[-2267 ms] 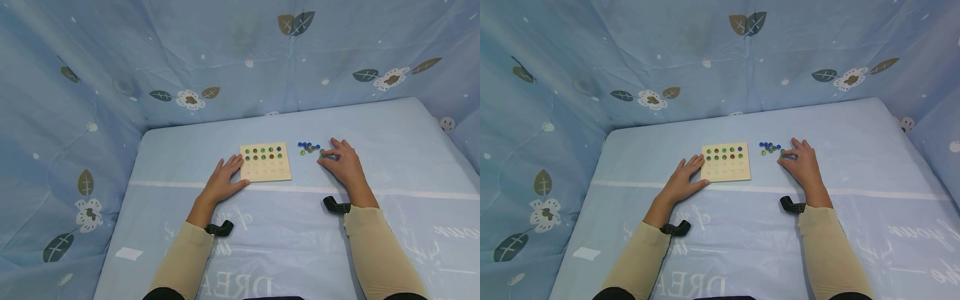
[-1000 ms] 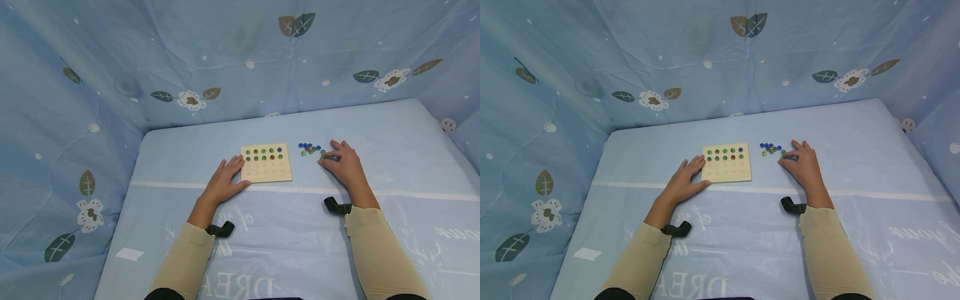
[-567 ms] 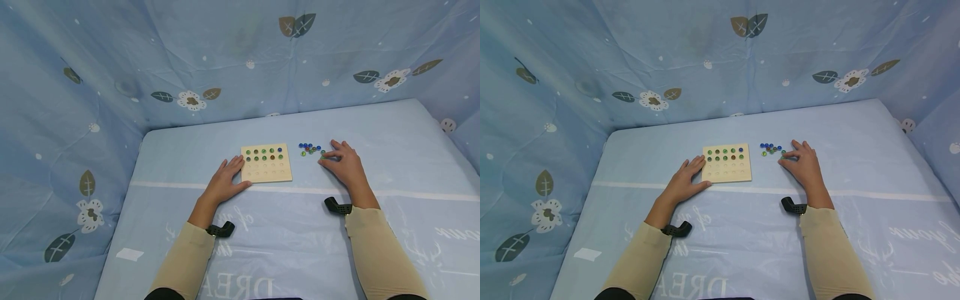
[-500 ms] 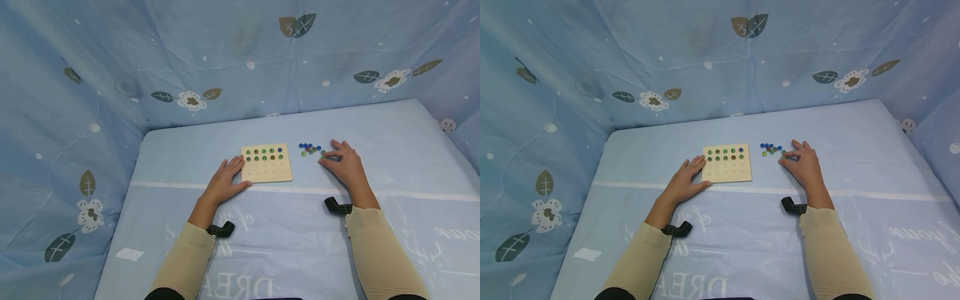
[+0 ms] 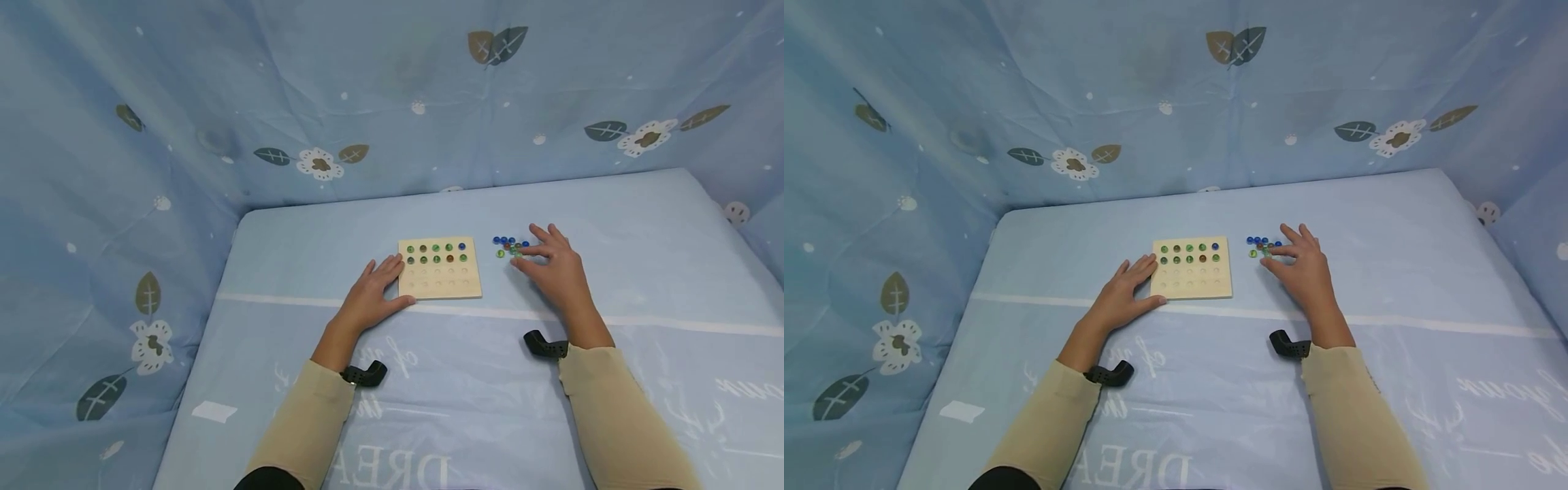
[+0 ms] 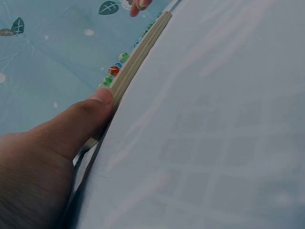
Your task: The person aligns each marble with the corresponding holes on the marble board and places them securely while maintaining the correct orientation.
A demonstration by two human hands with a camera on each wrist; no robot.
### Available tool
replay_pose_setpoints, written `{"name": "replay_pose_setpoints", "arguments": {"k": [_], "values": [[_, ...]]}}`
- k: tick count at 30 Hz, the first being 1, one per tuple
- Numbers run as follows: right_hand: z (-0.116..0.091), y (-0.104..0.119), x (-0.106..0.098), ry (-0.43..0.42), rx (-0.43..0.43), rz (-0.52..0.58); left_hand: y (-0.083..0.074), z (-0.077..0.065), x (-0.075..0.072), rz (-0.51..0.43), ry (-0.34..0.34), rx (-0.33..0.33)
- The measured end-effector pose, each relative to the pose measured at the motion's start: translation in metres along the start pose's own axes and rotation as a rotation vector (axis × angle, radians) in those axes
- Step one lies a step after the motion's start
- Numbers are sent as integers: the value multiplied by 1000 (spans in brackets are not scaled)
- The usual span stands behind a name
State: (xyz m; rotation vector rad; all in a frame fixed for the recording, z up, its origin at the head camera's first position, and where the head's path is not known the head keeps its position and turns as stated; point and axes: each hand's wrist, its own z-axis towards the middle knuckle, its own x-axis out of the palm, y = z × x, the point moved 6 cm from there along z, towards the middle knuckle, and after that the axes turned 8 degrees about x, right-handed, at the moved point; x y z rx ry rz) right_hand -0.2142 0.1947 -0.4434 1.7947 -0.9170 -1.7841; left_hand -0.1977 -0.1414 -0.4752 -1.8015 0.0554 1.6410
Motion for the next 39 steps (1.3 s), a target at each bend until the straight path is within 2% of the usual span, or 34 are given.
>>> {"name": "replay_pose_setpoints", "arguments": {"k": [10, 16, 21, 31, 39], "values": [[-5, 38, 25, 45, -107, 22, 0, -1, -3, -13, -6, -3], [-11, 71, 52, 64, -205, 40, 0, -1, -3, -13, -10, -4], [-16, 92, 77, 93, -241, 52, 1, -1, -2, -12, -10, 4], [-20, 119, 108, 114, -288, 97, 0, -2, -4, -22, -17, 21], [-18, 127, 123, 121, -304, 93, 1, -2, -4, -14, -2, 17]]}}
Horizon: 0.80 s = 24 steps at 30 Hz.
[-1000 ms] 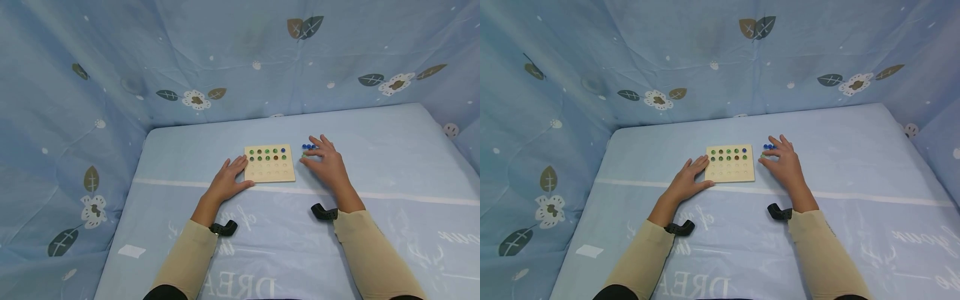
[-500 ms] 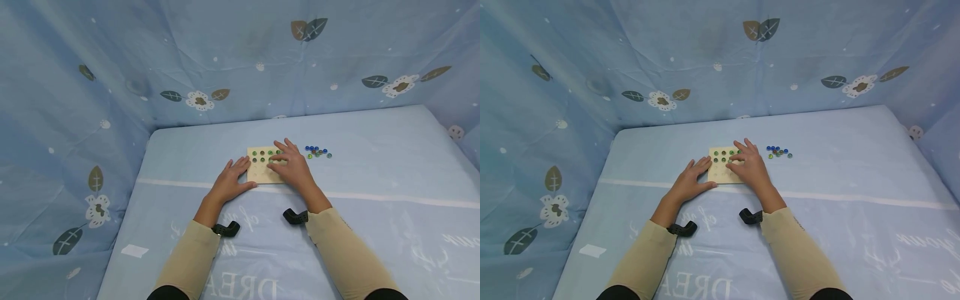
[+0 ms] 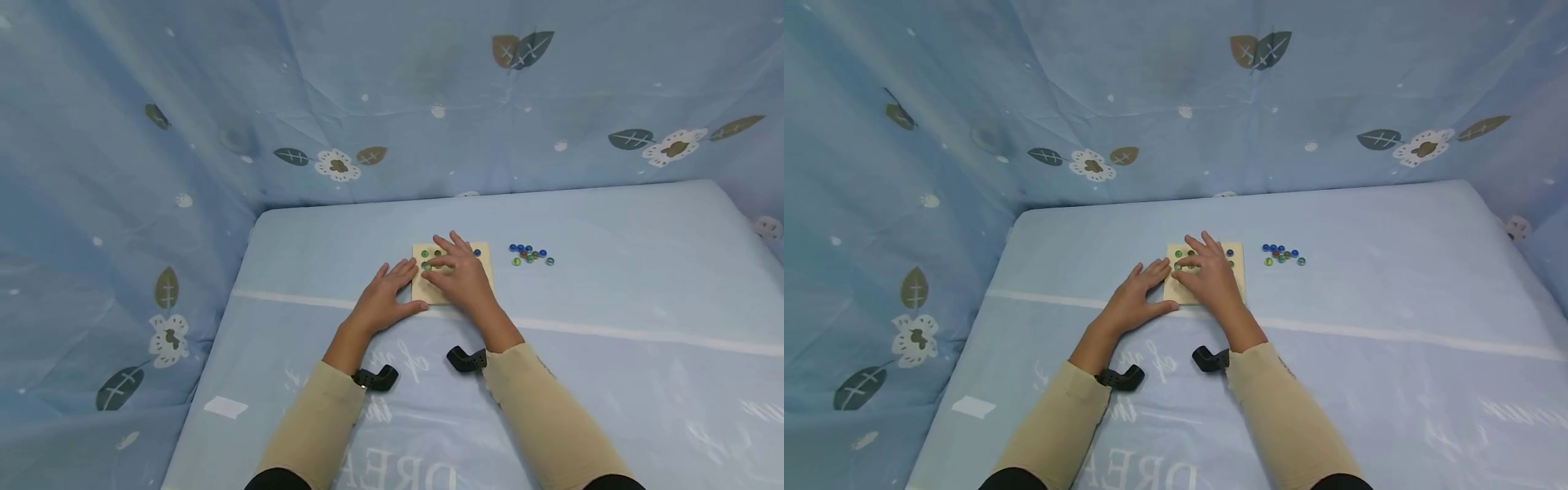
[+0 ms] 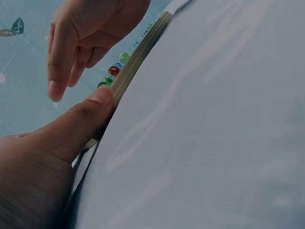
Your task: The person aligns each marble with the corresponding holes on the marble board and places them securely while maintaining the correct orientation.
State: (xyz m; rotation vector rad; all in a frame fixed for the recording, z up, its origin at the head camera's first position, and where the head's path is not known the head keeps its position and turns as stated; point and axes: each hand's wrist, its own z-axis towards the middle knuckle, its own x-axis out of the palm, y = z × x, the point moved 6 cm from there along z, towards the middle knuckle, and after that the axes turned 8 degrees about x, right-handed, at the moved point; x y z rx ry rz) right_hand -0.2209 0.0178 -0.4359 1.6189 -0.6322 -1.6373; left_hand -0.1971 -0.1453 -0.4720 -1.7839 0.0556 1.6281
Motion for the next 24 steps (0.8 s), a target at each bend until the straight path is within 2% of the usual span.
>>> {"name": "replay_pose_setpoints", "arguments": {"k": [6, 17, 24], "values": [[-2, -3, 3, 5, -20, -28, -2, 0, 0, 2, 1, -4], [-1, -1, 7, -4, -145, -157, -1, 1, -1, 0, -5, 15], [-3, 0, 14, 7, -154, -244, 0, 1, 1, 4, -3, 8]]}}
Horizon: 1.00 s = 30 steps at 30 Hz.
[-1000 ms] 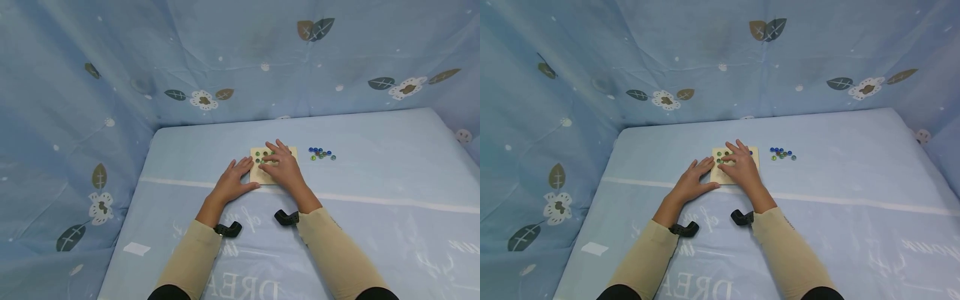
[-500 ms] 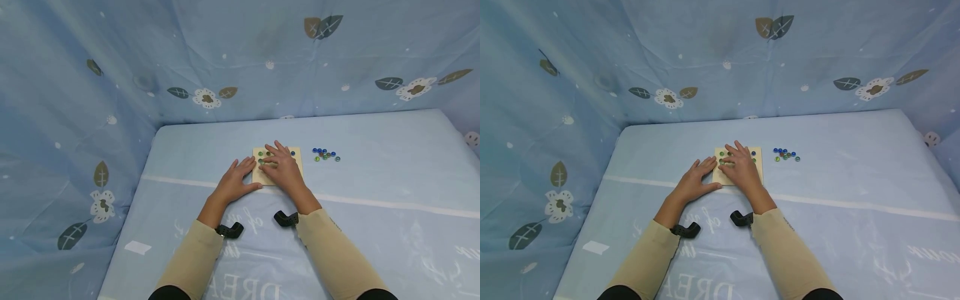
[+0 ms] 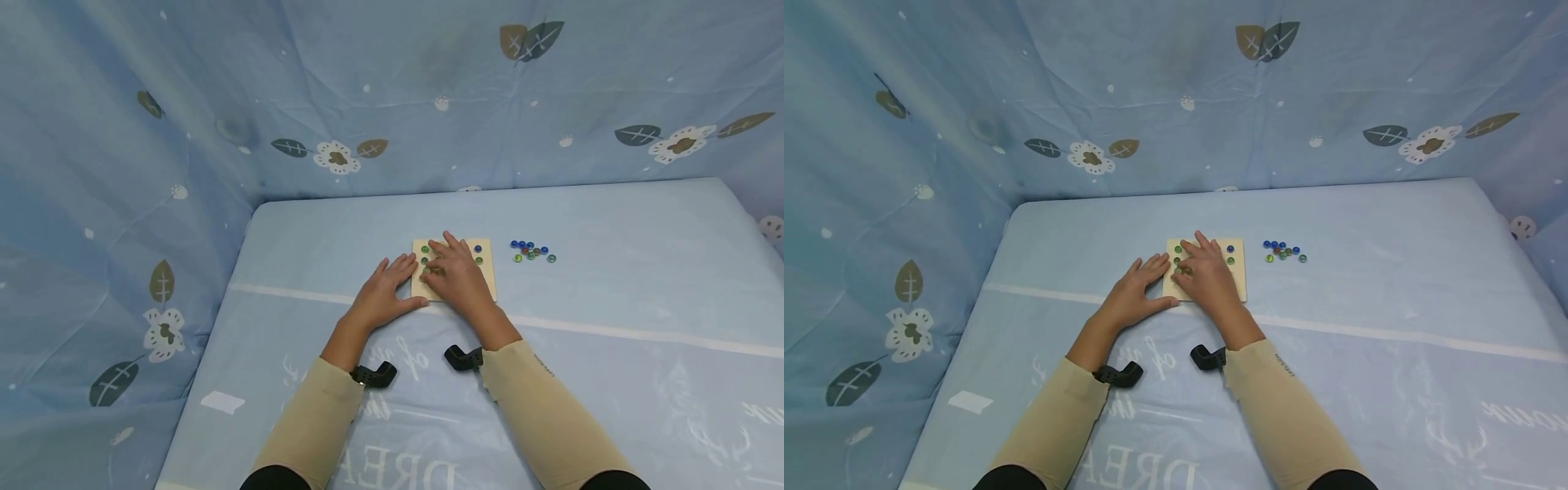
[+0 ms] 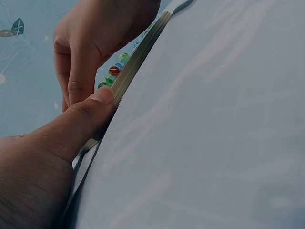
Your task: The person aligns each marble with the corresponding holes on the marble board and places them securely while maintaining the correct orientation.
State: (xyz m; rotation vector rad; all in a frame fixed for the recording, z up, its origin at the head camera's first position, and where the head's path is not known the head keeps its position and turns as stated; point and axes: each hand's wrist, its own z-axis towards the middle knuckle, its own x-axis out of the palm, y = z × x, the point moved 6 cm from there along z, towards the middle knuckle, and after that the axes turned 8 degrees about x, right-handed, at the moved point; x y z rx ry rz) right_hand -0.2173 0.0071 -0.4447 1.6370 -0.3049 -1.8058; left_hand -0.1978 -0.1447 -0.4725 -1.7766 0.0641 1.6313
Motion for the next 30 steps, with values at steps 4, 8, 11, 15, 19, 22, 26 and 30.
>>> {"name": "replay_pose_setpoints", "arguments": {"k": [4, 8, 11, 15, 19, 22, 26, 30], "values": [[0, 1, 2, 11, -1, -37, 0, -1, 0, 2, 2, -3], [0, 1, 3, 9, -1, -59, -1, -1, 0, -2, -3, -2], [1, 2, 3, 9, -2, -67, 0, -1, 0, -6, -5, -4], [1, 2, 3, 13, -2, -66, 0, -1, -1, -13, -8, -4], [1, 2, 4, 17, 2, -59, 0, -1, -1, -17, -13, 1], [1, 2, 5, 19, 5, -56, 0, -1, -1, -14, -15, 2], [0, 2, 2, 4, -5, -53, 0, 0, 0, -11, -15, 1], [-2, 3, -1, -19, -19, -38, 0, -1, 1, -13, -9, -3]]}}
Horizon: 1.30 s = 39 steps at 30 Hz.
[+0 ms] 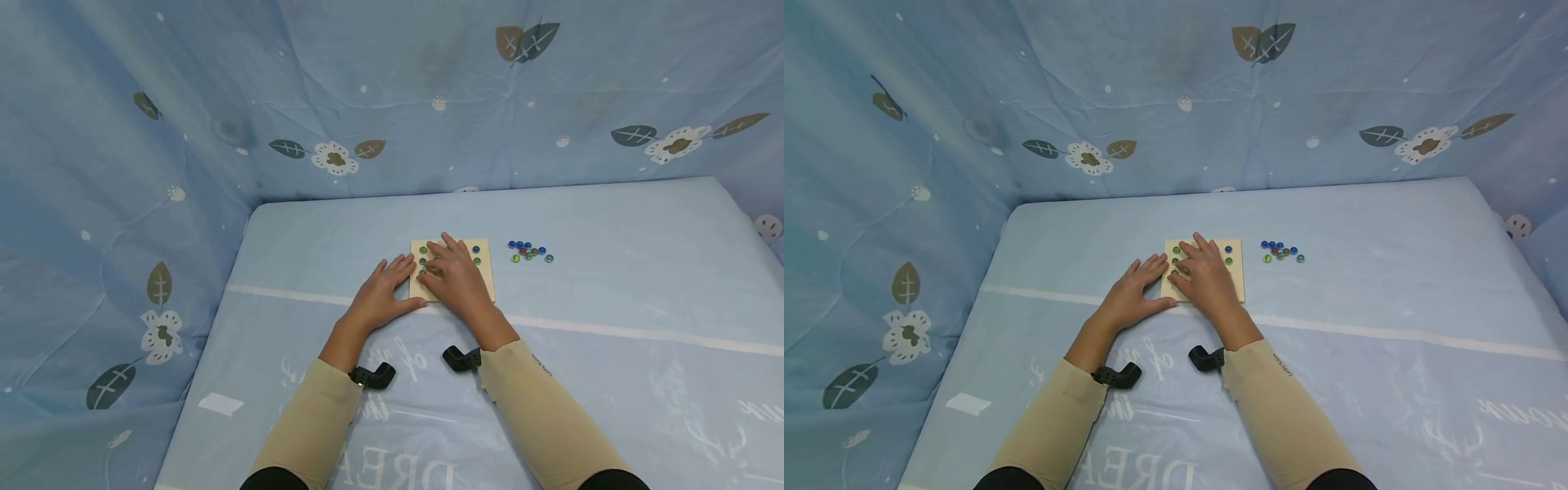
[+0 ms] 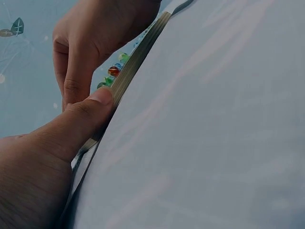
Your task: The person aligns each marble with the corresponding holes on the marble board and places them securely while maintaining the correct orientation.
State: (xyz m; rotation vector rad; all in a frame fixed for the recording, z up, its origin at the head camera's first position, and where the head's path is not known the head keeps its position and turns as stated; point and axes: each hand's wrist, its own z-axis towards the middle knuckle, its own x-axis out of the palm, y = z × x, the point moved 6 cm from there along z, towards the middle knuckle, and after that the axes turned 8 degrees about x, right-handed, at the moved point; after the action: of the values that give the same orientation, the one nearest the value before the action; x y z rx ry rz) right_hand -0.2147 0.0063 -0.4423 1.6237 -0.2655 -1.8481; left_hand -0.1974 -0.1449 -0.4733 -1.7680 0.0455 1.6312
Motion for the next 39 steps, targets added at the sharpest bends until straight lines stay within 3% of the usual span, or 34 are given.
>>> {"name": "replay_pose_setpoints", "arguments": {"k": [8, 20, 30, 39], "values": [[-2, -1, -7, -24, 1, 25, -1, -1, 0, -9, 2, -2], [1, -20, -27, -70, 115, 104, 0, 0, 1, -3, -1, -18], [3, -59, -58, -155, 222, 192, 1, 1, -1, -13, -14, -19], [-2, -102, -80, -229, 374, 155, 0, 0, 0, -31, -9, -20]]}}
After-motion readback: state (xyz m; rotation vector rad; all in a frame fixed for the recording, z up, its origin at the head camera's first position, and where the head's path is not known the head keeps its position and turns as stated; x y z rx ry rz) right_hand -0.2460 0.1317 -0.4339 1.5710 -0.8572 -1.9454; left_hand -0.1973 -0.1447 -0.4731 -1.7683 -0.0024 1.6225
